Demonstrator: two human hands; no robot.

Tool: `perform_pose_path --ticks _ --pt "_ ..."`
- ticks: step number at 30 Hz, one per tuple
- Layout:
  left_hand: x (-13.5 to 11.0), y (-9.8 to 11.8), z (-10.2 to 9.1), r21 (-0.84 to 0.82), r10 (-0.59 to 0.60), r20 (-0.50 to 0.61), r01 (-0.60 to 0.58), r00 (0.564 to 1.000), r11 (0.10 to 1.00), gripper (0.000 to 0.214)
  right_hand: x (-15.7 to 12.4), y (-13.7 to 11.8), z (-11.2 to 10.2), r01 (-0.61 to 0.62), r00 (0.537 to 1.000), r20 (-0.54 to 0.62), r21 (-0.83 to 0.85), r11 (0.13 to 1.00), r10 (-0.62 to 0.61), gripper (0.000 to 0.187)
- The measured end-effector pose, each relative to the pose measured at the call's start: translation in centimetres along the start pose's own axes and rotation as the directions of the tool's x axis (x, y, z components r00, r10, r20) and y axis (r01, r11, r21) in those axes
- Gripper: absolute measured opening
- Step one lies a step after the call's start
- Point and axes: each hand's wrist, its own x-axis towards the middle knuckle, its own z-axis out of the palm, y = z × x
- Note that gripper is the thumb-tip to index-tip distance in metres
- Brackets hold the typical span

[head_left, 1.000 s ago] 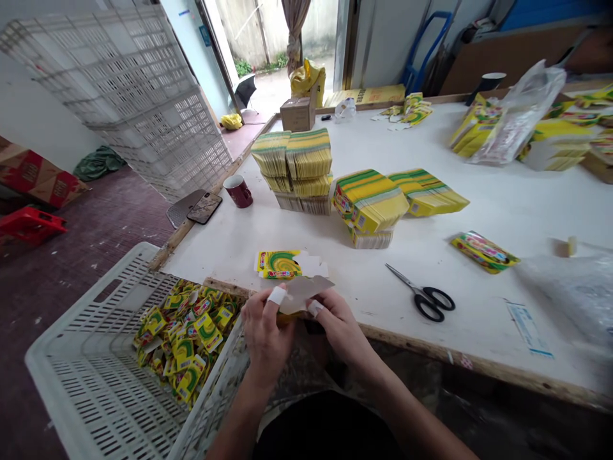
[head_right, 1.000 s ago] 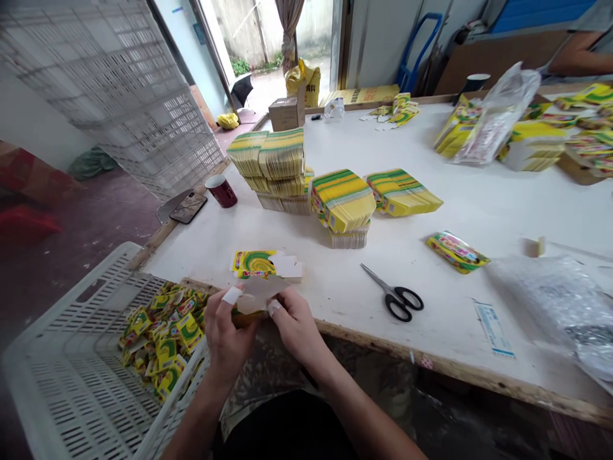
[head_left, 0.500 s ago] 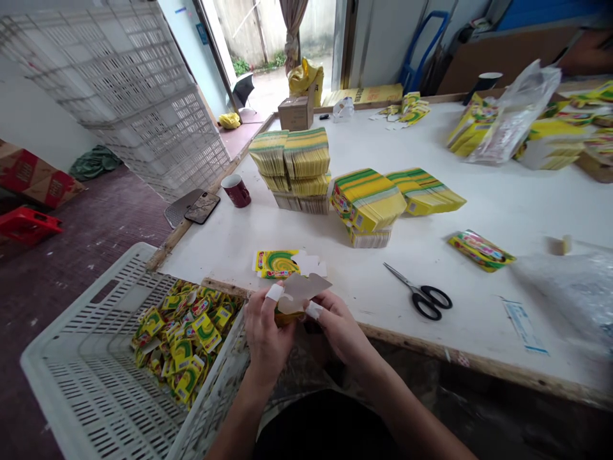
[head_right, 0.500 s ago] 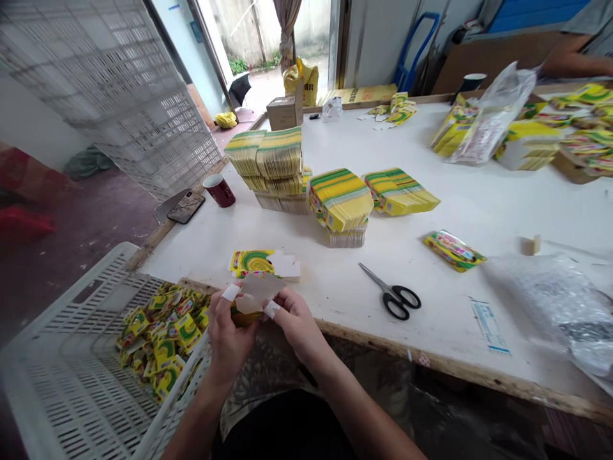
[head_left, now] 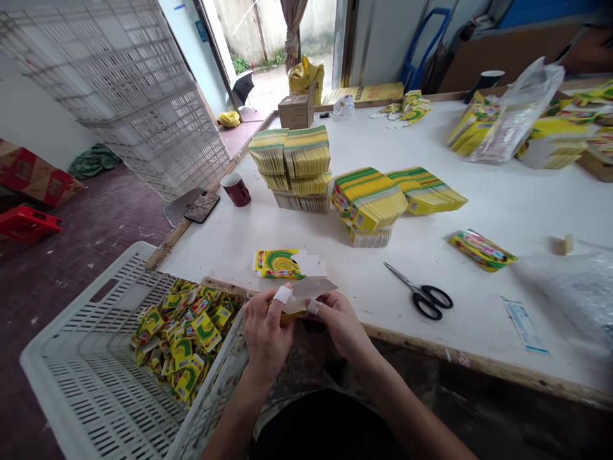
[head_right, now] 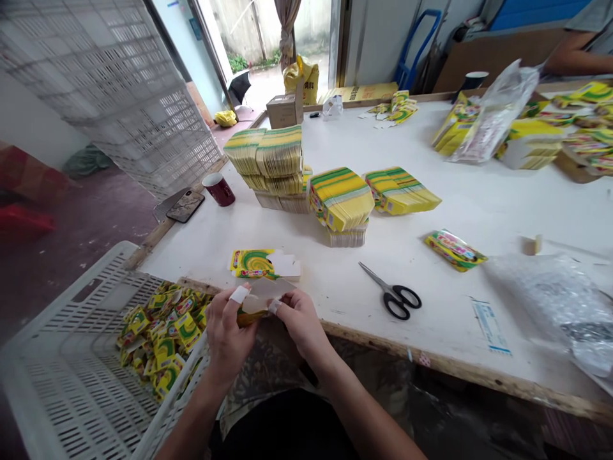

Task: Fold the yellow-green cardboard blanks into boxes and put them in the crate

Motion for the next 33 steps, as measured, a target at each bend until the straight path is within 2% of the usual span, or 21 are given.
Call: perform_pose_path --ticks 7,12,16,22,25,27,28,29,30,31,32,33 --pt "0.0 0.0 0.1 0.027 -0.007 -0.010 0.007 1.000 1.000 0.051 -0.1 0.9 -0.2 -0.044 0.995 -0.083 0.182 0.982 0.059 0.015" --pt "0.1 0.0 0.2 0.012 -0.052 -0.063 0.053 0.997 0.999 0.052 -0.2 0.7 -0.1 -0.072 0.996 -0.038 0.217 0.974 0.082 0.019" --pt "0.0 0.0 0.2 0.014 -0.051 -0.051 0.052 0.997 0.999 0.052 -0.2 0.7 0.0 -0.073 0.996 -0.040 0.245 0.967 0.085 0.017" --pt "-0.2 0.4 0.4 -0.046 -0.051 -0.064 0.048 0.997 0.998 0.058 0.1 1.4 -0.5 -0.179 0.983 0.019 0.309 0.934 0.182 0.013" --pt "-0.3 0.3 0.7 -0.109 -0.099 -0.046 0.094 0.994 0.990 0.060 0.0 1.3 -0.9 -0.224 0.975 0.065 0.311 0.923 0.215 0.014" --pt "-0.4 0.0 0.7 -0.155 -0.163 -0.048 0.154 0.985 0.976 0.061 0.0 0.7 -2.1 -0.175 0.984 0.022 0.297 0.939 0.176 0.016" --pt "-0.4 -0.3 0.8 -0.172 -0.195 -0.052 0.183 0.979 0.968 0.061 -0.1 0.2 -2.9 -0.126 0.990 -0.020 0.264 0.956 0.136 0.017" --pt "-0.5 -0.5 0.8 -0.183 -0.222 -0.056 0.208 0.974 0.961 0.061 -0.1 -0.5 -4.0 0.017 0.991 -0.136 0.153 0.988 0.004 0.018" --pt "-0.6 -0.8 0.8 -0.190 -0.245 -0.055 0.230 0.968 0.954 0.061 -0.2 -1.4 -5.2 0.161 0.958 -0.233 -0.046 0.986 -0.168 0.017" --pt "-0.7 -1.1 0.8 -0.196 -0.262 -0.049 0.248 0.964 0.949 0.061 -0.3 -2.3 -6.5 0.237 0.913 -0.258 -0.296 0.925 -0.317 0.017" --pt "-0.8 -1.3 0.8 -0.199 -0.275 -0.039 0.262 0.961 0.944 0.062 -0.5 -3.2 -7.8 0.257 0.878 -0.220 -0.532 0.807 -0.425 0.018" --pt "-1.0 -1.4 0.9 -0.203 -0.284 -0.028 0.273 0.958 0.940 0.062 -0.8 -4.0 -9.0 0.271 0.825 -0.190 -0.693 0.668 -0.532 0.020"
